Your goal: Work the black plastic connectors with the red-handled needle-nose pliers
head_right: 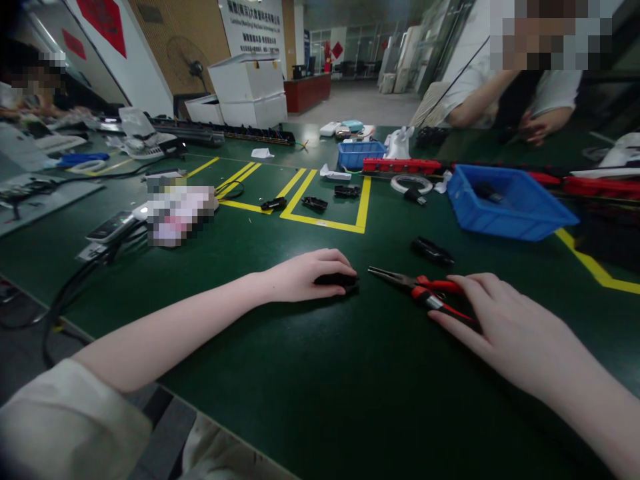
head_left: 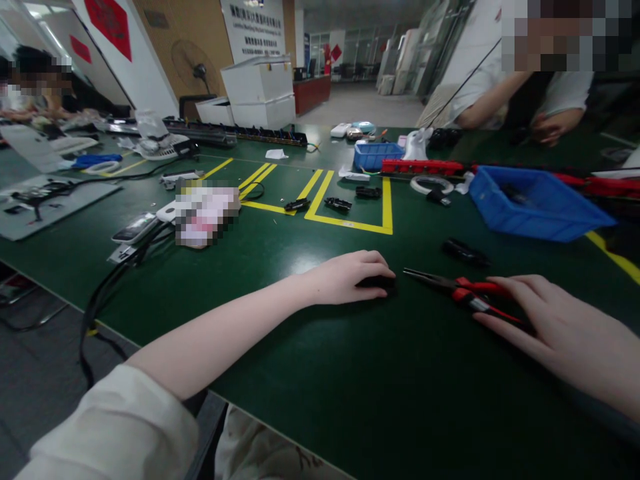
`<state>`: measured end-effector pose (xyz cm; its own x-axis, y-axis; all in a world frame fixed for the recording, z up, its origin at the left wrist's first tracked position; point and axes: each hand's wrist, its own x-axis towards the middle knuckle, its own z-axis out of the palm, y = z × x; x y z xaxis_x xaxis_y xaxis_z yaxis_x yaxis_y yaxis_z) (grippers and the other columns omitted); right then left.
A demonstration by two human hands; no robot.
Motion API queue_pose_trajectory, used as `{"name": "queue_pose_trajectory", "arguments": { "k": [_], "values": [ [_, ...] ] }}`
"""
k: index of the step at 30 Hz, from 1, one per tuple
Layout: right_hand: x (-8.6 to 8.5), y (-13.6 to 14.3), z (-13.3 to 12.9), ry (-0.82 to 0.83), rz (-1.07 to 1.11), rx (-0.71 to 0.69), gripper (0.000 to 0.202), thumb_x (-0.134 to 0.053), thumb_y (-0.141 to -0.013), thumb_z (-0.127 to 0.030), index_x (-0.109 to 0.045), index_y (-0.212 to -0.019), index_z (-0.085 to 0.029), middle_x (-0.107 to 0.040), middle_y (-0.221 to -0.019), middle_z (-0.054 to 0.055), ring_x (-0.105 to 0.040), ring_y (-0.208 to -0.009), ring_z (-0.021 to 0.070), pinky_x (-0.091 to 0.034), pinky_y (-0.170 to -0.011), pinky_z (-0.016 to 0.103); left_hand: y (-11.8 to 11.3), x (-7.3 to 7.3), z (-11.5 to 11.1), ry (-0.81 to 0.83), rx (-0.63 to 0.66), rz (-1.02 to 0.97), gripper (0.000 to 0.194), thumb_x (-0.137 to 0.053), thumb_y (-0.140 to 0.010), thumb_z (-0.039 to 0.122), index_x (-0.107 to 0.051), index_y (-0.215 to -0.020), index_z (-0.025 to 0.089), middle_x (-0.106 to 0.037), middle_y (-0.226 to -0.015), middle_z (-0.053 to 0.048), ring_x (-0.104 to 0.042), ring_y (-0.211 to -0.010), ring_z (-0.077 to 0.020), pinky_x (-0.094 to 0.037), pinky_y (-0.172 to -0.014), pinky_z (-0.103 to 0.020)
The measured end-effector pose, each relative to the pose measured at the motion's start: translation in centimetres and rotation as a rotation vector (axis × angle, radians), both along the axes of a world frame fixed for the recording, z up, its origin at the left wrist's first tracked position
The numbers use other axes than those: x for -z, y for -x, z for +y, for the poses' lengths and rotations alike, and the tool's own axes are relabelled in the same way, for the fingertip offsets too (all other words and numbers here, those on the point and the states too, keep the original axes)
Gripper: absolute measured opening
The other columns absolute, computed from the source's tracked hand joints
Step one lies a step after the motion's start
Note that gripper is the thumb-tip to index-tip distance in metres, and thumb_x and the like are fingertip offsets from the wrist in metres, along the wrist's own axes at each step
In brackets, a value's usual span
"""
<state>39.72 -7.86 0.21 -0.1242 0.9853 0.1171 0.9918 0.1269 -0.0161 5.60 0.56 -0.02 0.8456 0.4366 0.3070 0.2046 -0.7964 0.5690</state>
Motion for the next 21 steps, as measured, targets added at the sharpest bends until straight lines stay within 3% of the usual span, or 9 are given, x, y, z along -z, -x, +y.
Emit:
{"name": "queue_pose_trajectory", "arguments": {
  "k": [4,9,13,21],
  "values": [
    [0.5,0.0,-0.2,-0.045,0.043,-0.017,0.076,-0.038,-0.083,-0.083,-0.063,-0.115,-0.019,-0.063,-0.113,0.015,-0.068,-0.085,0.0297,-0.058,-0.067,0.044,0.5,-0.2,0.6,0.026,-0.029,0.009,0.032,-0.062,-0.097,0.027,-0.066,-0.126,0.014,-0.063,-0.126,-0.013,-0.061,-0.115,-0.0213,-0.051,-0.101,-0.039],
    [1.4,0.1,0.0,-0.118,0.104,-0.062,0.070,-0.055,-0.079,-0.080,-0.062,-0.114,-0.020,-0.066,-0.108,0.012,-0.067,-0.084,0.0274,-0.055,-0.069,0.041,0.6,-0.2,1.0,0.078,-0.055,-0.001,0.031,-0.062,-0.097,0.028,-0.066,-0.124,0.014,-0.064,-0.123,-0.011,-0.062,-0.114,-0.0186,-0.051,-0.100,-0.036],
    [1.2,0.5,0.2,-0.216,0.000,-0.154,0.065,-0.054,-0.083,-0.076,-0.064,-0.107,-0.016,-0.068,-0.097,0.013,-0.065,-0.083,0.0297,-0.049,-0.072,0.044,0.5,-0.1,1.0,0.114,-0.053,-0.029,0.031,-0.064,-0.096,0.027,-0.066,-0.124,0.013,-0.065,-0.122,-0.011,-0.063,-0.112,-0.0181,-0.052,-0.098,-0.035],
    [0.4,2.1,-0.5,-0.426,0.059,-0.309,0.055,-0.054,-0.089,-0.066,-0.061,-0.111,-0.016,-0.071,-0.103,0.016,-0.068,-0.088,0.0309,-0.048,-0.075,0.042,0.4,0.3,1.2,0.136,-0.035,-0.065,0.025,-0.069,-0.093,0.025,-0.070,-0.115,0.014,-0.065,-0.119,-0.010,-0.064,-0.110,-0.0181,-0.052,-0.099,-0.036]
  ]
}}
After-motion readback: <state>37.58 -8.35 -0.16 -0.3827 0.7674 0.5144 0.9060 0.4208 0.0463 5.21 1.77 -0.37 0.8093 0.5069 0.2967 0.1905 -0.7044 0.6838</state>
